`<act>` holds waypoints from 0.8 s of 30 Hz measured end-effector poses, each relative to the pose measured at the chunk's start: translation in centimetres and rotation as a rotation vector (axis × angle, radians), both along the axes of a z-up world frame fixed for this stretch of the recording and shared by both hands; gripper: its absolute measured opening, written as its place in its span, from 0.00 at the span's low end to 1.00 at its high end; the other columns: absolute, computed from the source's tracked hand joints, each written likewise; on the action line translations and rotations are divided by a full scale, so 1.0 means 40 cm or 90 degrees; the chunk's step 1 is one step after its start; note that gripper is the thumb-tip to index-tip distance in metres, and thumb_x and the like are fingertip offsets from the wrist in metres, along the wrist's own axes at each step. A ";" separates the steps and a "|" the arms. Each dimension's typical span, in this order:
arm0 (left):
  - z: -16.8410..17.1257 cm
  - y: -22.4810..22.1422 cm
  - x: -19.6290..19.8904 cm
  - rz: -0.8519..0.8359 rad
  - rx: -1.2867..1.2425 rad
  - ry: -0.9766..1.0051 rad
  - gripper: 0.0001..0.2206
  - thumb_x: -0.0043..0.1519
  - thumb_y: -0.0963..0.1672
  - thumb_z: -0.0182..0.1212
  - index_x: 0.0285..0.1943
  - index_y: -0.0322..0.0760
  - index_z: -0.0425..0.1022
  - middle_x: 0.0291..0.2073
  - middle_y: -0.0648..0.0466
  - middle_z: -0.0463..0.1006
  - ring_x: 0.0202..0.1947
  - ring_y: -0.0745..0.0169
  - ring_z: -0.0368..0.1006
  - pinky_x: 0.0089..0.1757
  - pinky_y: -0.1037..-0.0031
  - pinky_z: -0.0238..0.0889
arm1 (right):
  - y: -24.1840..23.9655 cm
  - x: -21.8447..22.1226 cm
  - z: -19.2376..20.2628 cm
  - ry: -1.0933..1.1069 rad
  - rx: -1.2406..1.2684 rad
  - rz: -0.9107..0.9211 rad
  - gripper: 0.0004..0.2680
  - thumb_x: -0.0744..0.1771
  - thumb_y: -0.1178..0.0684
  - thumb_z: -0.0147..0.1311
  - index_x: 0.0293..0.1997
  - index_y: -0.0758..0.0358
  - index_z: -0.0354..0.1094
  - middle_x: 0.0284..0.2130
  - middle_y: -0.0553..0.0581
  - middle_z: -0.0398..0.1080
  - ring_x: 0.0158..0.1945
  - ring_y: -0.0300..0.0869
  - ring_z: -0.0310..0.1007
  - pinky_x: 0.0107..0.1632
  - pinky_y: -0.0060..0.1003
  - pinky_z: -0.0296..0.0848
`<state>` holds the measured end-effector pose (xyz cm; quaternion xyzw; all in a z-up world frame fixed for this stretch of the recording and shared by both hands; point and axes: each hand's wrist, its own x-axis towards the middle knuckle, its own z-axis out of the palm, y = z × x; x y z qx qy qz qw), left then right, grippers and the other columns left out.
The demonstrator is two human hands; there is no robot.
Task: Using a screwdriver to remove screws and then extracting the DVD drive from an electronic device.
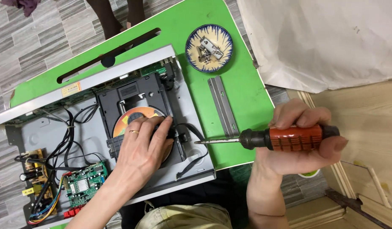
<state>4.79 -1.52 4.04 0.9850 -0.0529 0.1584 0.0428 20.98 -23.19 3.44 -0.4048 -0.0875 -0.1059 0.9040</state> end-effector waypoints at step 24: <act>-0.058 -0.119 -0.083 0.214 -0.063 0.105 0.53 0.54 0.73 0.33 0.76 0.38 0.55 0.78 0.39 0.47 0.80 0.39 0.35 0.70 0.42 0.29 | 0.293 -0.015 0.169 -0.145 -0.173 0.211 0.17 0.69 0.29 0.43 0.46 0.51 0.58 0.26 0.50 0.61 0.23 0.37 0.60 0.25 0.32 0.65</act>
